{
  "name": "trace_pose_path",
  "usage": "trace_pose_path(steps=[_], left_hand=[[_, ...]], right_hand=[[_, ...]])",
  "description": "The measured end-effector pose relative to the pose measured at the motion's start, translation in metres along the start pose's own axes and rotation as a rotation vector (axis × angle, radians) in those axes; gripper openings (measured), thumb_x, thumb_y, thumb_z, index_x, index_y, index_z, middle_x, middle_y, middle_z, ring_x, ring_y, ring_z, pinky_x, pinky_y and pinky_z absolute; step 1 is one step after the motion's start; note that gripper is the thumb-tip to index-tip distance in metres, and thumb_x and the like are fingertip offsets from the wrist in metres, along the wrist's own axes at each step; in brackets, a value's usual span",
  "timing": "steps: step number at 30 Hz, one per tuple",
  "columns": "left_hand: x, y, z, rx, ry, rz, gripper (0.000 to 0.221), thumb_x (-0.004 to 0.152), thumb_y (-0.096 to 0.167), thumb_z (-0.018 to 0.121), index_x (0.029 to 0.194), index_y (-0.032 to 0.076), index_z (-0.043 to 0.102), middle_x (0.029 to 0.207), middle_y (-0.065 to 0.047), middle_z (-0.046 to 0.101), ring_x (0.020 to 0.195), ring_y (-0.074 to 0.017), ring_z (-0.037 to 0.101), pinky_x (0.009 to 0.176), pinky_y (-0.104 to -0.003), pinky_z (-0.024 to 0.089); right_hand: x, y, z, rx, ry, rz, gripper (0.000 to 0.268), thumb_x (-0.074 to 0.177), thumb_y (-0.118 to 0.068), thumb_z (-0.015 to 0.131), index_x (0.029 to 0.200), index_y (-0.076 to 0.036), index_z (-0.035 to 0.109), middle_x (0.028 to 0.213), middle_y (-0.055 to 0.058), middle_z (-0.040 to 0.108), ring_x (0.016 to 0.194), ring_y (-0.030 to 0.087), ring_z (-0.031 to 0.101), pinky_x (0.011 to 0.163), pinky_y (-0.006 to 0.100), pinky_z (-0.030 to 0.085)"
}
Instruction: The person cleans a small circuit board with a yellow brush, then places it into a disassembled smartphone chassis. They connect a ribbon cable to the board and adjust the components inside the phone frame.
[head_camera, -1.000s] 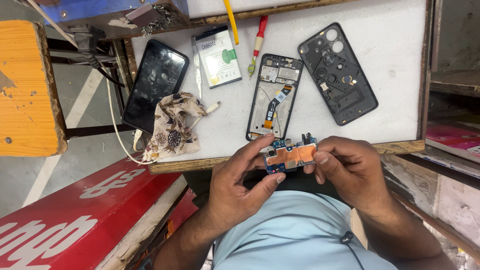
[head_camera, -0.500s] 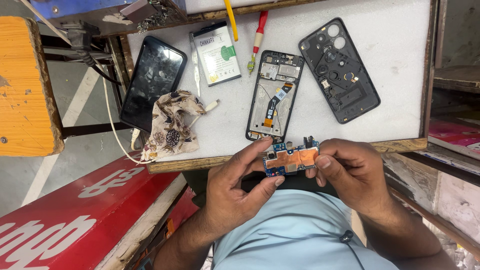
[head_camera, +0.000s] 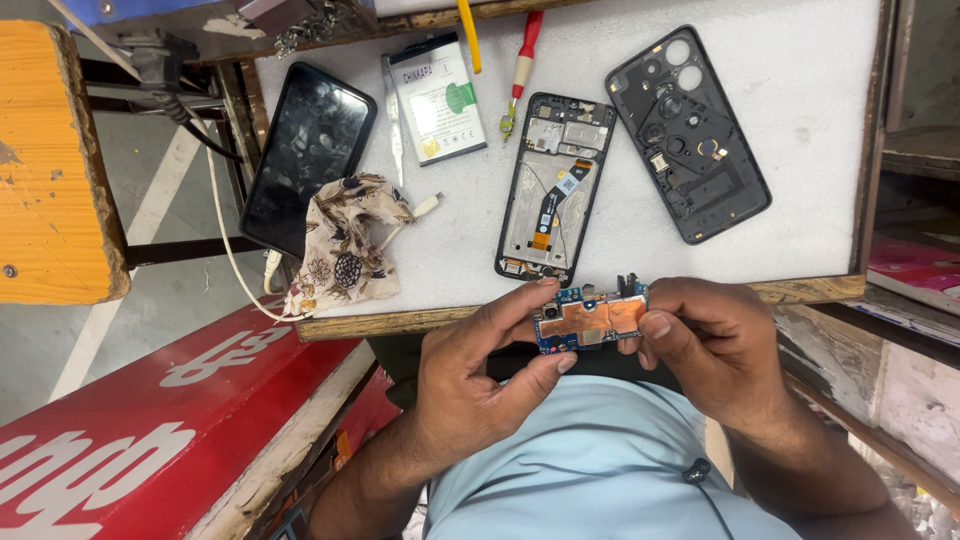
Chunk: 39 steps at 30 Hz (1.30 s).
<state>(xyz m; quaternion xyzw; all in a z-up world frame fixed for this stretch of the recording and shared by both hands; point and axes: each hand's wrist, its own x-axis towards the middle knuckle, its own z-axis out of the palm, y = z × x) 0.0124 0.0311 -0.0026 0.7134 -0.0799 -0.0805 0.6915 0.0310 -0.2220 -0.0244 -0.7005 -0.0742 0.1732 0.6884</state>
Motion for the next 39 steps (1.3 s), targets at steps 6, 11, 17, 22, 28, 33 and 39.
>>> trace_pose_path(steps=[6, 11, 17, 22, 28, 33, 39], left_hand=[[-0.001, 0.001, -0.002, 0.017, -0.008, -0.014, 0.059, 0.095, 0.005, 0.081, 0.147, 0.0, 0.053, 0.135, -0.019, 0.071, 0.118, -0.0233, 0.077, 0.103, -0.034, 0.065], [-0.002, -0.001, -0.004, -0.007, -0.018, -0.015, 0.059, 0.096, 0.004, 0.08, 0.148, 0.001, 0.052, 0.136, -0.02, 0.07, 0.12, -0.0237, 0.076, 0.105, -0.035, 0.064], [-0.002, -0.006, -0.005, -0.049, -0.018, -0.004, 0.053, 0.1, 0.004, 0.074, 0.147, 0.0, 0.051, 0.138, -0.021, 0.068, 0.123, -0.0245, 0.073, 0.109, -0.035, 0.062], [-0.002, -0.009, -0.004, -0.101, 0.014, -0.082, 0.049, 0.103, 0.0, 0.068, 0.148, 0.0, 0.049, 0.129, -0.02, 0.071, 0.122, -0.0242, 0.073, 0.106, -0.033, 0.062], [-0.002, -0.015, -0.003, -0.172, 0.075, -0.105, 0.049, 0.103, -0.001, 0.068, 0.149, -0.001, 0.049, 0.116, -0.017, 0.077, 0.111, -0.0179, 0.075, 0.095, -0.028, 0.063], [-0.001, -0.019, -0.005, -0.2, 0.092, -0.232, 0.054, 0.102, 0.0, 0.068, 0.152, -0.002, 0.046, 0.103, -0.015, 0.078, 0.103, -0.0136, 0.075, 0.095, -0.027, 0.061], [0.003, -0.019, 0.005, -0.05, 0.126, -0.166, 0.043, 0.1, 0.002, 0.071, 0.141, -0.002, 0.056, 0.112, -0.014, 0.078, 0.108, -0.0152, 0.076, 0.096, -0.029, 0.061]], right_hand=[[-0.001, 0.0, 0.0, 0.004, 0.003, 0.032, 0.026, 0.108, -0.018, 0.058, 0.096, 0.002, 0.069, 0.082, 0.008, 0.073, 0.064, 0.005, 0.062, 0.055, 0.019, 0.05], [0.0, -0.001, 0.002, -0.01, 0.006, 0.037, 0.026, 0.108, -0.019, 0.058, 0.097, 0.002, 0.069, 0.082, 0.008, 0.073, 0.064, 0.005, 0.062, 0.055, 0.018, 0.05], [0.006, -0.004, 0.012, -0.174, 0.06, -0.031, 0.023, 0.106, -0.02, 0.061, 0.099, 0.001, 0.07, 0.08, 0.005, 0.072, 0.063, 0.004, 0.062, 0.054, 0.019, 0.048], [0.012, -0.001, 0.01, -0.351, 0.028, -0.104, 0.022, 0.101, -0.023, 0.068, 0.097, -0.001, 0.072, 0.071, 0.003, 0.065, 0.06, 0.005, 0.056, 0.051, 0.022, 0.04], [0.032, -0.001, 0.009, -0.085, 0.159, -0.196, 0.027, 0.111, -0.021, 0.057, 0.086, -0.013, 0.064, 0.072, -0.001, 0.067, 0.061, 0.005, 0.062, 0.053, 0.021, 0.051], [0.03, -0.018, 0.008, -0.157, 0.126, 0.039, 0.014, 0.098, -0.015, 0.061, 0.093, -0.003, 0.059, 0.072, 0.0, 0.054, 0.062, 0.006, 0.049, 0.054, 0.022, 0.04], [0.028, 0.012, 0.005, -0.259, 0.072, 0.147, 0.04, 0.11, -0.031, 0.056, 0.082, -0.002, 0.06, 0.072, 0.006, 0.049, 0.061, 0.012, 0.042, 0.054, 0.023, 0.033]])
